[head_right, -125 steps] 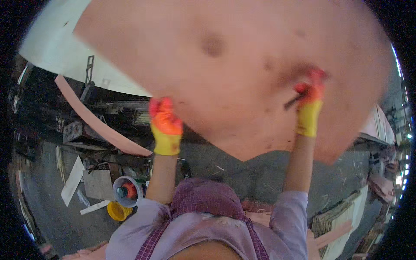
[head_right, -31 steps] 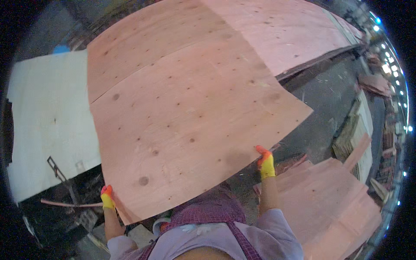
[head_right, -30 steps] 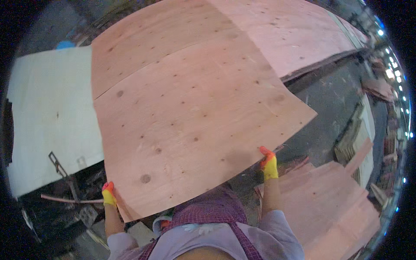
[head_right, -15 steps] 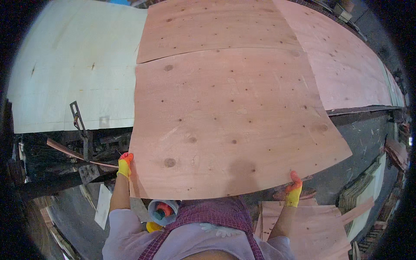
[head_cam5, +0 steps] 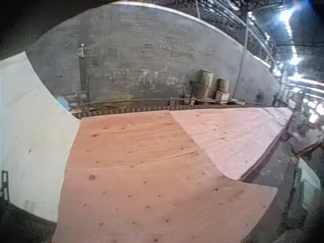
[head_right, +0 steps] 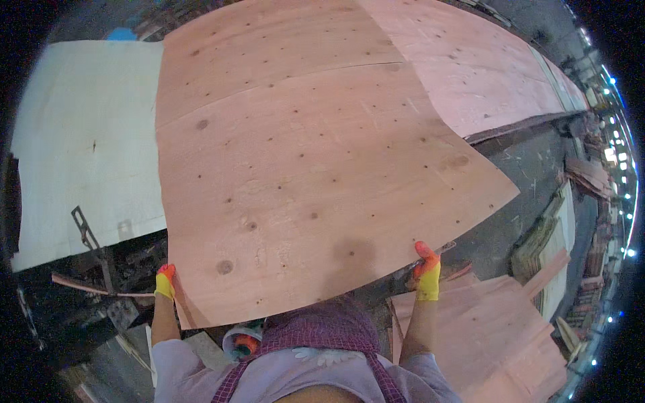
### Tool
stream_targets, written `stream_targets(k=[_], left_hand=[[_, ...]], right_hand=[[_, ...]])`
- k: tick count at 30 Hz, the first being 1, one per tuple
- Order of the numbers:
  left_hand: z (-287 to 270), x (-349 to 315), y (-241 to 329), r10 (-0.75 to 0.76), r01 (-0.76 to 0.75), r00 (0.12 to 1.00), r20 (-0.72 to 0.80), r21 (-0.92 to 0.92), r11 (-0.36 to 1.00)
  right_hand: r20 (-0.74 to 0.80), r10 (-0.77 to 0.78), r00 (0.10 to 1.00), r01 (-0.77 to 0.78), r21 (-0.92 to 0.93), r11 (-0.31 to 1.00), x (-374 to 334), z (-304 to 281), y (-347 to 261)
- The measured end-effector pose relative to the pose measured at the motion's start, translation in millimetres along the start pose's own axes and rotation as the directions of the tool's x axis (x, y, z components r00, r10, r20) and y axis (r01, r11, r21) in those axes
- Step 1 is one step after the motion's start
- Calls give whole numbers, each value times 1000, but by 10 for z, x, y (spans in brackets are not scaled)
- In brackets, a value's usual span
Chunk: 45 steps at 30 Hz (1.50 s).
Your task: The person repeatedly picks up wood veneer sheets from a stack and lays them across a wooden board on a conveyor, aligning and smoothing the sheets by hand.
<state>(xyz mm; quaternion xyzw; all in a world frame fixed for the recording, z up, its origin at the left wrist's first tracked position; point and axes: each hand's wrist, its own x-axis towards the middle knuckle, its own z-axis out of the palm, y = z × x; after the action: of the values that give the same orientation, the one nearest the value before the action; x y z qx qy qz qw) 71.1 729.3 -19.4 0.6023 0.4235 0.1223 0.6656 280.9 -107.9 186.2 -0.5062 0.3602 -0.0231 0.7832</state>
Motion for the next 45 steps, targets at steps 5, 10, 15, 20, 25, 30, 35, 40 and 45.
stream_targets(k=[5, 10, 15, 20, 25, 30, 35, 40, 45], left_hand=[[428, -62, 127, -61, 57, 998, 24, 153, 987], [385, -73, 100, -64, 62, 998, 17, 88, 994], [165, -169, 94, 27, -28, 998, 61, 19, 999], [297, -273, 91, -47, 49, 994, -98, 18, 999], [414, -298, -40, -102, 101, 979, -174, -15, 995], [408, -202, -53, 11, -26, 980, -197, -72, 997], [699, -375, 290, -33, 12, 979, -199, -103, 995], [503, -290, 240, 11, 6, 989, -148, 110, 994], [970, -332, 560, 96, -23, 995, -13, 932, 361]], right_hand=[[47, -310, 950, 280, -566, 775, 52, -331, 39], [21, -267, 964, 266, -170, 949, -70, -183, -37], [210, -411, 887, 459, -308, 833, -80, -9, -195], [-45, -270, 962, 263, -127, 956, -350, 207, -403], [217, -515, 829, 541, -545, 641, 81, -244, -219], [362, -437, 823, 567, -502, 653, 283, -393, 23], [120, -255, 960, 282, -426, 860, 39, -327, 78], [598, -429, 677, 712, -680, 175, 286, -775, 270], [-56, -52, 997, 29, -357, 934, 28, -392, 342]])
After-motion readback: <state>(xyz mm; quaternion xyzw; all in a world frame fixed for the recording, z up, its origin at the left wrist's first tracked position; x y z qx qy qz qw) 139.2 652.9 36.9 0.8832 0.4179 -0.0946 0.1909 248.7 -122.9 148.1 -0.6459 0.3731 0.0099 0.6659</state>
